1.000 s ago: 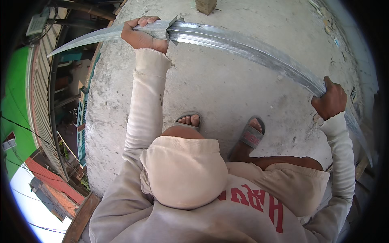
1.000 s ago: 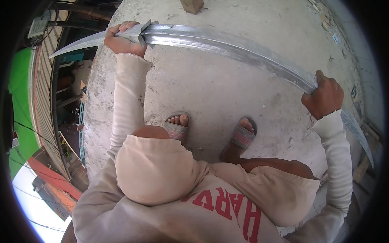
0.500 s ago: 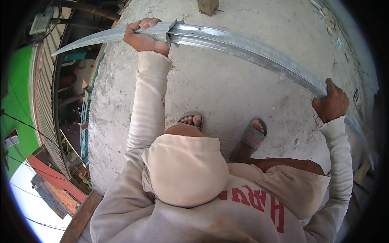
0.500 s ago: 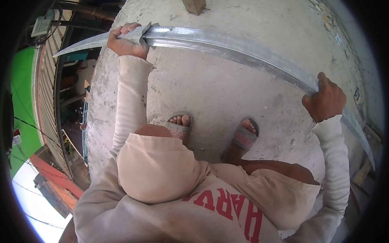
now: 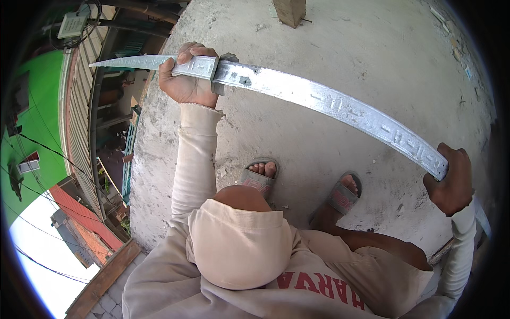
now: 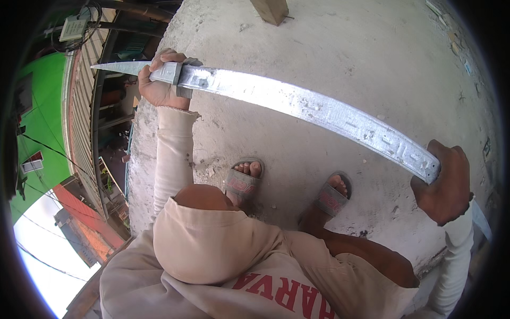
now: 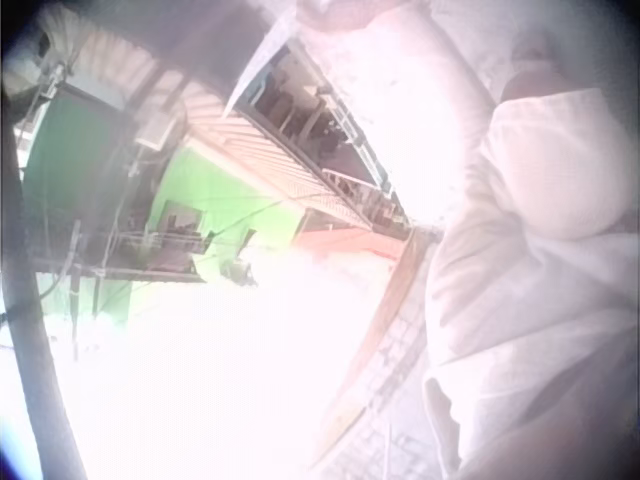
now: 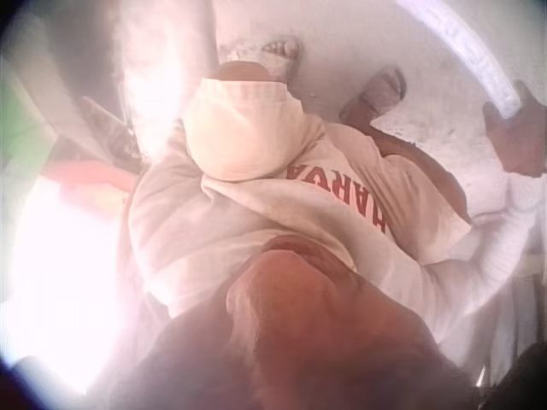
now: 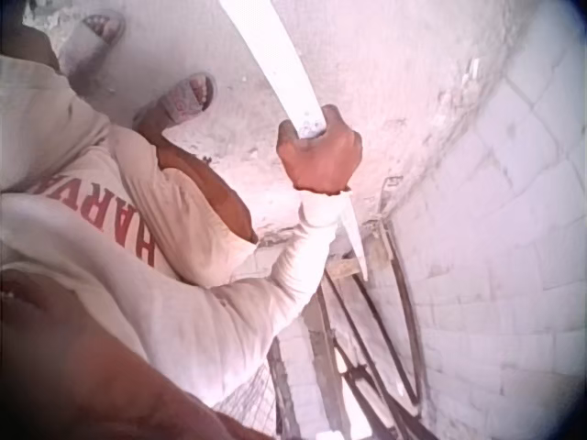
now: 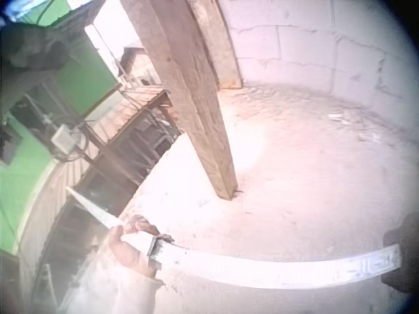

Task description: The person assembles long metal frame sections by hand, aligning and joining them on a concrete rooftop. They use pliers to secure connections and repeatedly lift and position the assembled frame against a wooden support structure.

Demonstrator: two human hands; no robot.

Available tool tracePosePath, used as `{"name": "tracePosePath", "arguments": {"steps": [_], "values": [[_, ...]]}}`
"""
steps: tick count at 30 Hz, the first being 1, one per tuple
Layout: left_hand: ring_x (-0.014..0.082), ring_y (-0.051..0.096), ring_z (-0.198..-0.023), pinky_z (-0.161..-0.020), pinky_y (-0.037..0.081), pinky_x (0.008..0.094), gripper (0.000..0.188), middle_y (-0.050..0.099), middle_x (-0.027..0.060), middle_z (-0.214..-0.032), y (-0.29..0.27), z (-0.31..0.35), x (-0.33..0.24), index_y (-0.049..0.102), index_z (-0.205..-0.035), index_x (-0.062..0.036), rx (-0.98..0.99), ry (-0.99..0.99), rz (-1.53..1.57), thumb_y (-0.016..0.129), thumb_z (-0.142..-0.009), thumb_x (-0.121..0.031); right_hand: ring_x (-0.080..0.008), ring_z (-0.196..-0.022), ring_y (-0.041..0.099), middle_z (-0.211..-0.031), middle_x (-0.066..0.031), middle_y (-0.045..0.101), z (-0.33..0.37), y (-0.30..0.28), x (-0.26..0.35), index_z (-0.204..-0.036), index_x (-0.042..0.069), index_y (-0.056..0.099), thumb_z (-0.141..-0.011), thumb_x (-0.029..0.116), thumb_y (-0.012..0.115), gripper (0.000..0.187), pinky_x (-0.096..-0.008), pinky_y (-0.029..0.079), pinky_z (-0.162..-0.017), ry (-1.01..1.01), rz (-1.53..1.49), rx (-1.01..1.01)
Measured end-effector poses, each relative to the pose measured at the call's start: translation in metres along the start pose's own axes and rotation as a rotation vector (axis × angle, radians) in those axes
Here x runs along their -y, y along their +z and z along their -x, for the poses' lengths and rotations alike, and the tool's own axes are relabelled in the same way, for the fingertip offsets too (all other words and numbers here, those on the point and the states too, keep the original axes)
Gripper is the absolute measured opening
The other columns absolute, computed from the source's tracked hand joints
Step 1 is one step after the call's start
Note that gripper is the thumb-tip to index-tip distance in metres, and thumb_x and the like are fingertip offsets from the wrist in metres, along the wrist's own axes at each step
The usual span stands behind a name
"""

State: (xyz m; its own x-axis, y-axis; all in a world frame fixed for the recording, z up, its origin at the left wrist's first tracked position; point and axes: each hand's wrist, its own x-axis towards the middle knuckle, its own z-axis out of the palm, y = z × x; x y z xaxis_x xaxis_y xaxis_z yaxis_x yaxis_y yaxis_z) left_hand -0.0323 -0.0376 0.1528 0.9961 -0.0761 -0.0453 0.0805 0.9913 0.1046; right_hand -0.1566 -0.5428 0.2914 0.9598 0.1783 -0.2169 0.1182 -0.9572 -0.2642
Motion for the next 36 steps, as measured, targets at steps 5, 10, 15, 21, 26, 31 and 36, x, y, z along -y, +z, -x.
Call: {"name": "tracePosePath", "arguments": {"steps": [5,10,15,21,26,31,36], "values": [[0.0208,0.065,-0.08,-0.076,0.054,0.0395,0.036,0.053,0.0039,-0.081,0.022,0.017,0.024,0.049,-0.087,-0.012,-0.113,-0.087,0.058,0.07,-0.09,-0.04,-0.0413,-0.06,0.051,-0.07,-0.02,0.049,0.009,0.017,0.013,-0.082,0.001,0.052,-0.061,0.0,0.071,0.029,-0.045,0.04,-0.059,0.03,0.156,-0.105],[0.0186,0.062,-0.078,-0.078,0.051,0.0374,0.042,0.048,0.0024,-0.077,0.03,0.017,0.026,0.045,-0.086,-0.0109,-0.205,-0.067,-0.014,0.073,-0.09,-0.042,-0.0401,-0.057,0.048,-0.069,-0.0173,0.044,0.003,0.019,0.016,-0.084,0.004,0.047,-0.055,0.001,0.07,0.037,-0.0426,0.038,-0.054,-0.02,0.126,-0.221],[0.0191,0.063,-0.08,-0.081,0.049,0.0396,0.031,0.053,0.0014,-0.08,0.041,0.013,0.032,0.045,-0.09,-0.011,-0.465,0.069,-0.313,0.067,-0.094,-0.033,-0.0392,-0.055,0.045,-0.068,-0.0166,0.042,-0.003,0.015,0.006,-0.081,0.005,0.044,-0.054,0.004,0.069,0.037,-0.0424,0.036,-0.052,-0.085,0.151,-0.143],[0.0187,0.062,-0.073,-0.077,0.052,0.04,0.026,0.053,0.0019,-0.076,0.05,0.012,0.032,0.046,-0.086,-0.012,-0.495,0.026,-0.253,0.066,-0.094,-0.027,-0.0399,-0.051,0.042,-0.064,-0.0178,0.038,-0.006,0.013,0.009,-0.079,0.005,0.043,-0.057,0.002,0.067,0.033,-0.0423,0.032,-0.049,-0.124,0.138,-0.128],[0.0167,0.06,-0.068,-0.07,0.053,0.0342,0.028,0.051,0.001,-0.067,0.036,0.011,0.022,0.044,-0.074,-0.0137,-0.338,-0.042,-0.092,0.065,-0.091,-0.02,-0.0403,-0.052,0.045,-0.064,-0.0195,0.044,-0.008,0.009,0.008,-0.081,0.003,0.047,-0.062,0.001,0.068,0.028,-0.0426,0.035,-0.053,-0.137,0.127,-0.05],[0.0155,0.058,-0.063,-0.062,0.055,0.0333,0.023,0.053,-0.0023,-0.066,0.018,0.013,0.027,0.046,-0.075,-0.0144,-0.411,0.015,-0.114,0.064,-0.087,-0.021,-0.0395,-0.073,0.059,-0.076,-0.0206,0.061,0.001,0.024,0.004,-0.098,-0.004,0.064,-0.063,0.001,0.074,0.037,-0.0461,0.045,-0.075,-0.068,0.202,-0.056],[0.015,0.055,-0.061,-0.061,0.053,0.0291,0.024,0.05,-0.0025,-0.064,0.012,0.015,0.033,0.043,-0.072,-0.0145,-0.437,0.031,-0.156,0.062,-0.087,-0.016,-0.0392,-0.082,0.06,-0.088,-0.0217,0.068,0.001,0.036,-0.008,-0.11,-0.006,0.068,-0.062,0.002,0.076,0.05,-0.0472,0.045,-0.083,-0.04,0.182,0.034]]}}
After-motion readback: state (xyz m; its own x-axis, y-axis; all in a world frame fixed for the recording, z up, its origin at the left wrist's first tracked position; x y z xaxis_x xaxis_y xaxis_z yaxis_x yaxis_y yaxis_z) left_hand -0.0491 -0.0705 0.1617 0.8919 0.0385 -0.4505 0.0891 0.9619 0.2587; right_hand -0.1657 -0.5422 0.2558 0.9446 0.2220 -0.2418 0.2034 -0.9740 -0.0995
